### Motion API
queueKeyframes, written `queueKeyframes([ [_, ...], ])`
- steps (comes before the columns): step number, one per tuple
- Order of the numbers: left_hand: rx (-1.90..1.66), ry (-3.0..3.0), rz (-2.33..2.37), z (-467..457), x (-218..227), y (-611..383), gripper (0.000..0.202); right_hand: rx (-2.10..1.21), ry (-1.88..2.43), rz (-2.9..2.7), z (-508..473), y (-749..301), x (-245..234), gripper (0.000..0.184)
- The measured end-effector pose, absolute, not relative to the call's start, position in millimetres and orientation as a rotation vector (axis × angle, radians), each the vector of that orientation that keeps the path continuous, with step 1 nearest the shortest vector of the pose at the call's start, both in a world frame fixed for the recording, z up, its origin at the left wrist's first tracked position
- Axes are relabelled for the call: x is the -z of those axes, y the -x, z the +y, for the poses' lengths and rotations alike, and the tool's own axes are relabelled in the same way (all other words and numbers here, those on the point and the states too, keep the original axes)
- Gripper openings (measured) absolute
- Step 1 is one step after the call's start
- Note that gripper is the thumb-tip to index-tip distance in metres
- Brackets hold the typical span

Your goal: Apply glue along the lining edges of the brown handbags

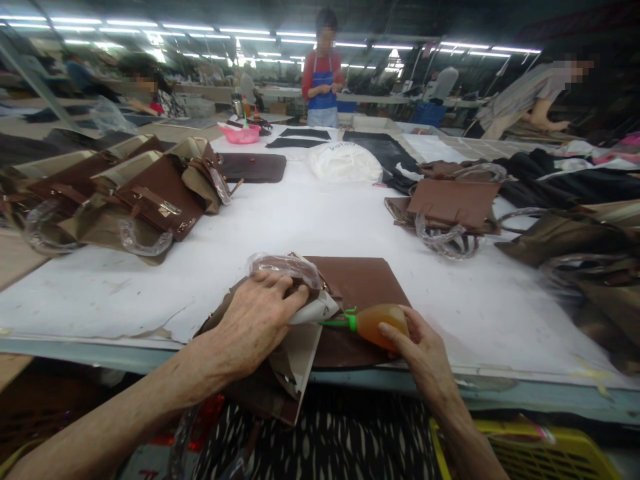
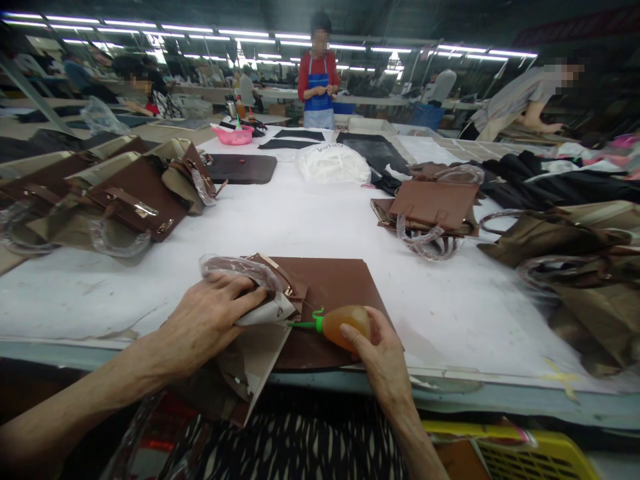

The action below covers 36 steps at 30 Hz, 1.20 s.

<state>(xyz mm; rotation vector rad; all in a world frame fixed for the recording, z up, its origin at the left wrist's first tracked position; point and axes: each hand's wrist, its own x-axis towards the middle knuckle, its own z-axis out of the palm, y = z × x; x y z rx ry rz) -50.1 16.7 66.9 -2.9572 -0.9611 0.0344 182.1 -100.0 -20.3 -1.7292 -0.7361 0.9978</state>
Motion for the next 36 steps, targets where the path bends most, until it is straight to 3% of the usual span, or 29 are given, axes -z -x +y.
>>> queueKeyframes([
  [36, -0.011, 2.952, -0.982, 4.5, -58.1, 57.5, 0.035, -1.009, 1.735, -0.682, -119.7, -172.8, 20.2, 0.048],
])
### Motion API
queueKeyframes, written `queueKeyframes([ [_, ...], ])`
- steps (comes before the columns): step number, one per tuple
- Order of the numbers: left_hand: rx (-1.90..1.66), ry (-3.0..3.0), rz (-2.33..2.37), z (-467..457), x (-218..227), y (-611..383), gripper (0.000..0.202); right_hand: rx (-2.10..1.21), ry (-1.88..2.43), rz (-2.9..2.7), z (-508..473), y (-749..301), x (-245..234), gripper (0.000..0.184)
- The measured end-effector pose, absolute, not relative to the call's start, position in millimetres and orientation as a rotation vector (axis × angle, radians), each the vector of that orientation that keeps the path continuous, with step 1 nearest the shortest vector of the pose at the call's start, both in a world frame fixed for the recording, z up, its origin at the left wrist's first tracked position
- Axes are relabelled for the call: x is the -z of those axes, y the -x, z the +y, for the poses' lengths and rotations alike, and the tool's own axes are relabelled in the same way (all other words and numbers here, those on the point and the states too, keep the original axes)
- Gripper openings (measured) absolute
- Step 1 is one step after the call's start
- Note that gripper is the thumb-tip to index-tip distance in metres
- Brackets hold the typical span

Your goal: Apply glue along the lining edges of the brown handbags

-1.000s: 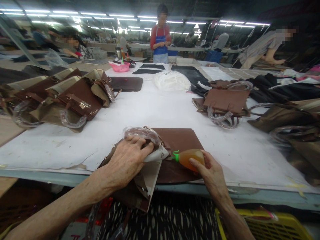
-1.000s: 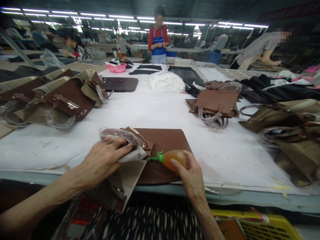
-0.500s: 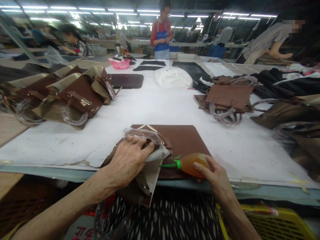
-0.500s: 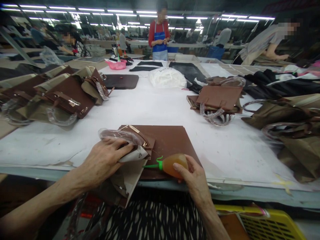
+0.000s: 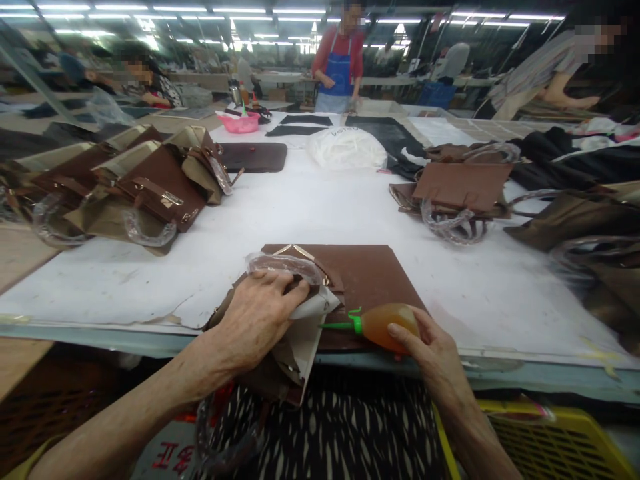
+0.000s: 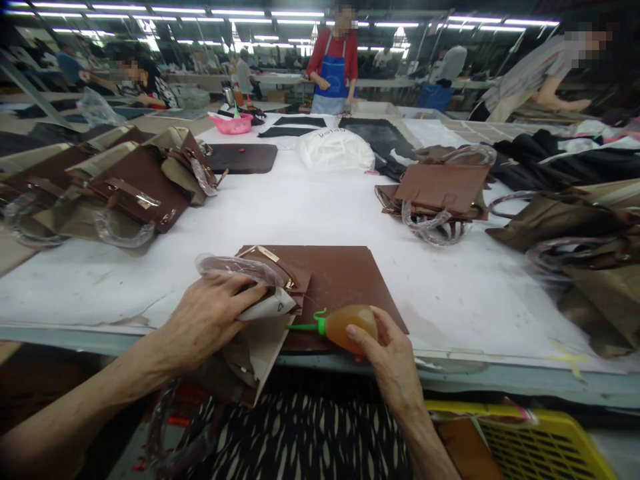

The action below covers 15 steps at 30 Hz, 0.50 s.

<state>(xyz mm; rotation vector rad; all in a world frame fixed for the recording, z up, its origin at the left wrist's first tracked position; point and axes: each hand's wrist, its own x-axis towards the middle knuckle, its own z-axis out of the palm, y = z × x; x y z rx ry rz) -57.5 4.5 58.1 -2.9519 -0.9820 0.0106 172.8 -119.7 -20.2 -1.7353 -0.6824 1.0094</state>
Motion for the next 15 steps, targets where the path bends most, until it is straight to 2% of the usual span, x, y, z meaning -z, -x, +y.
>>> queueKeyframes([
  [7, -0.024, 2.951, -0.977, 4.7, -55.8, 57.6, 0.038, -1.11, 1.703, -0.683, -136.4, -164.3, 19.6, 0.045],
  [15, 0.019, 2.929, -0.942, 3.5, -53.3, 61.1, 0.035, -1.128, 1.71, -0.625, -150.9, -156.8, 20.7, 0.051],
])
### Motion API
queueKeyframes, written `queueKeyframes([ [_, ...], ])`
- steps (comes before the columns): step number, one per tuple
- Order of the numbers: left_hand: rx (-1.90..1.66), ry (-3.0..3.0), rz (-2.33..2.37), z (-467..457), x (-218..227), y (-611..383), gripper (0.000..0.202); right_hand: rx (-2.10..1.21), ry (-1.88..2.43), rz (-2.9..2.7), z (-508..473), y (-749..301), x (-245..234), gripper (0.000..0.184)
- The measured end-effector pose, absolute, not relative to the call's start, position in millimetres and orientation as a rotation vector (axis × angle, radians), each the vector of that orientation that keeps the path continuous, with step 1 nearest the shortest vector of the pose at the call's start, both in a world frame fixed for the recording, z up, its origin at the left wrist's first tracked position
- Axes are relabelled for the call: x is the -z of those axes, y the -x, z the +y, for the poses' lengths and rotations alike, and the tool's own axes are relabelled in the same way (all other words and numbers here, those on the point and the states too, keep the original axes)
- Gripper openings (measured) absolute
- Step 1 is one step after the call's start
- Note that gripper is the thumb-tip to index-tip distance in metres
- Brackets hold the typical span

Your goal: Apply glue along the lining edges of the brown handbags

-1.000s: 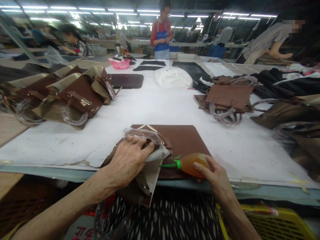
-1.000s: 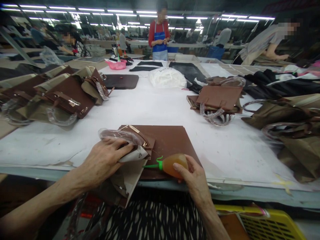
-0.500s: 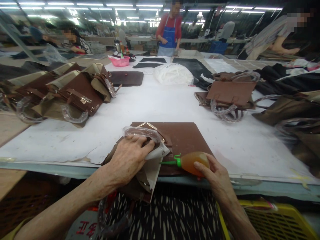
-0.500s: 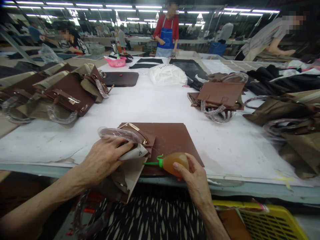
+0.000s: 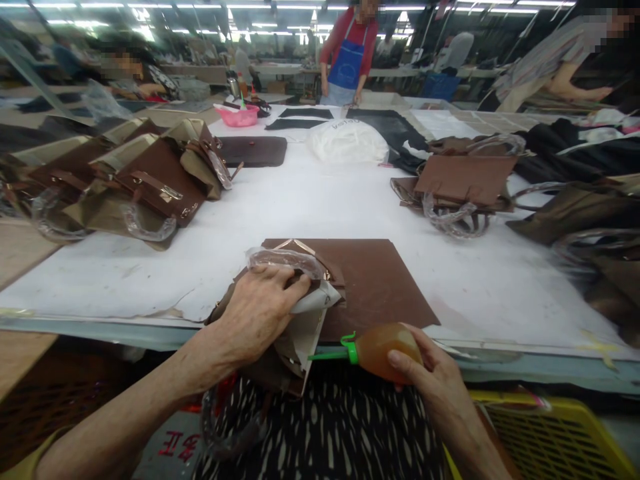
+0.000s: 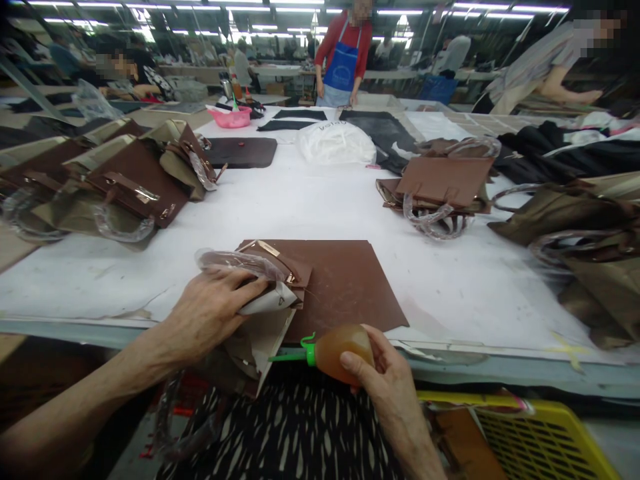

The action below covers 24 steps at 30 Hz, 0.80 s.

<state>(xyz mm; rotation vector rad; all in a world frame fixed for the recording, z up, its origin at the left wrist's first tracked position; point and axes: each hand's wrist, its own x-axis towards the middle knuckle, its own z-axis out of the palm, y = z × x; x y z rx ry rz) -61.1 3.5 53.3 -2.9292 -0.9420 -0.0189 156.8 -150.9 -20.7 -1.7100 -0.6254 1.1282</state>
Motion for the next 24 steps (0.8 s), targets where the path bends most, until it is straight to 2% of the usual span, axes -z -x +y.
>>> queueKeyframes([
  [11, -0.004, 2.926, -0.943, 5.2, -55.4, 58.2, 0.035, -1.178, 1.683, -0.628, -168.8, -145.2, 11.5, 0.048],
  [16, 0.019, 2.928, -0.922, 7.3, -53.1, 58.6, 0.034, -1.185, 1.687, -0.571, -175.9, -141.9, 12.5, 0.053],
  [24, 0.104, 2.914, -0.867, 8.4, -49.1, 63.2, 0.038, -1.239, 1.622, -0.448, -178.2, -139.4, 13.6, 0.04],
])
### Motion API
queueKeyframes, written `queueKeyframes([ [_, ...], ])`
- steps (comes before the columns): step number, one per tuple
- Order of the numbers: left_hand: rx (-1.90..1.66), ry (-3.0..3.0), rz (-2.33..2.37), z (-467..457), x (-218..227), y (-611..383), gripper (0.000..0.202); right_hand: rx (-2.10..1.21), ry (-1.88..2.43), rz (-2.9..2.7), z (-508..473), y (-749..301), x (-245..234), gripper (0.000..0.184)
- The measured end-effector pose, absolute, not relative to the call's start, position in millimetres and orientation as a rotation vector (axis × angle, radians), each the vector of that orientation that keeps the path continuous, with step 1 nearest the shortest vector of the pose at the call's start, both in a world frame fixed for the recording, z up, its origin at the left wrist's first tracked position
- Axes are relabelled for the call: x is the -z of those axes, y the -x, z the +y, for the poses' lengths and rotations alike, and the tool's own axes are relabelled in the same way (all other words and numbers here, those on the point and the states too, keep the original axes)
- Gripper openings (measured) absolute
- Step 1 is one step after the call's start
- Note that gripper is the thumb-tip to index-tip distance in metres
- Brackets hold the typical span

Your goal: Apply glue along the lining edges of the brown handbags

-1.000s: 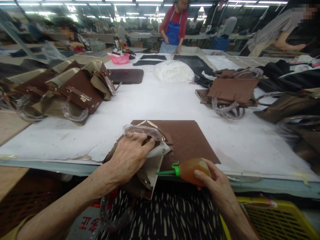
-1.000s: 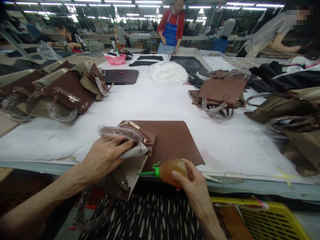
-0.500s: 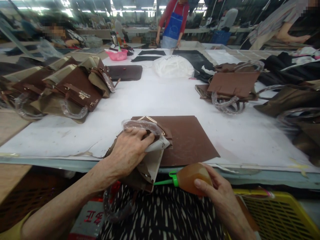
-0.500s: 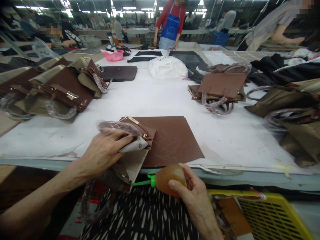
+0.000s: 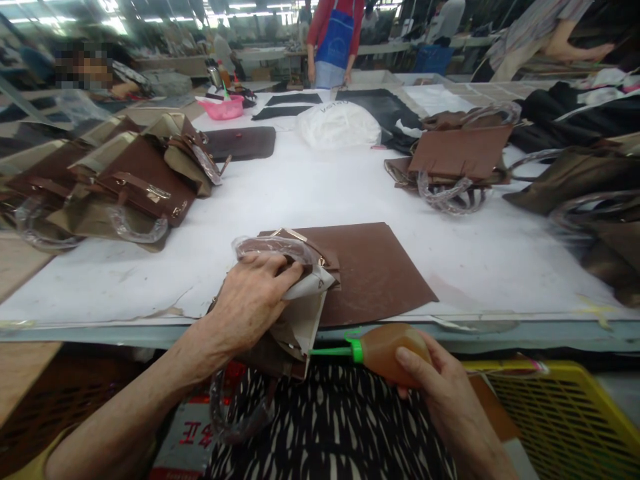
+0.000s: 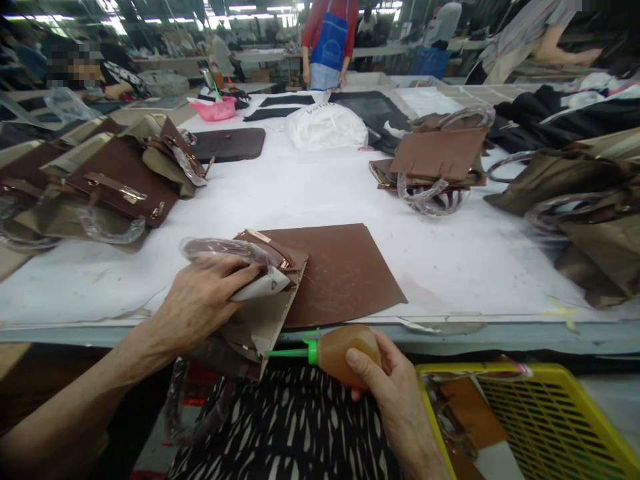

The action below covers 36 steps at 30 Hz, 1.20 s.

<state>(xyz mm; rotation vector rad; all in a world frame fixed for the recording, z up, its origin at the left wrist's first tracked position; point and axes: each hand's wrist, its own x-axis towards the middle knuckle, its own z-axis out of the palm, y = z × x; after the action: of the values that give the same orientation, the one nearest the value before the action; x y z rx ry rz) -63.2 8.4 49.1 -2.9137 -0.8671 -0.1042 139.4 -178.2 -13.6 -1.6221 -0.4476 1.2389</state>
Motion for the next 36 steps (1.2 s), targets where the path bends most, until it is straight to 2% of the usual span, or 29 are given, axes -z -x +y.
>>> queueKeyframes([
  [14, 0.098, 2.892, -0.846, 8.2, -49.4, 63.5, 0.039, -1.429, 1.559, -0.396, -187.5, -137.2, 28.3, 0.038],
  [28, 0.127, 2.884, -0.821, 9.2, -47.8, 63.4, 0.037, -1.445, 1.54, -0.277, -187.4, -131.0, 29.0, 0.04],
  [33, 0.093, 2.896, -0.854, 9.8, -49.1, 62.9, 0.037, -1.388, 1.659, -0.355, -189.9, -126.6, 17.4, 0.042],
  [36, 0.068, 2.901, -0.878, 9.8, -51.6, 61.4, 0.037, -1.227, 1.76, -0.442, -189.5, -119.7, 3.1, 0.041],
])
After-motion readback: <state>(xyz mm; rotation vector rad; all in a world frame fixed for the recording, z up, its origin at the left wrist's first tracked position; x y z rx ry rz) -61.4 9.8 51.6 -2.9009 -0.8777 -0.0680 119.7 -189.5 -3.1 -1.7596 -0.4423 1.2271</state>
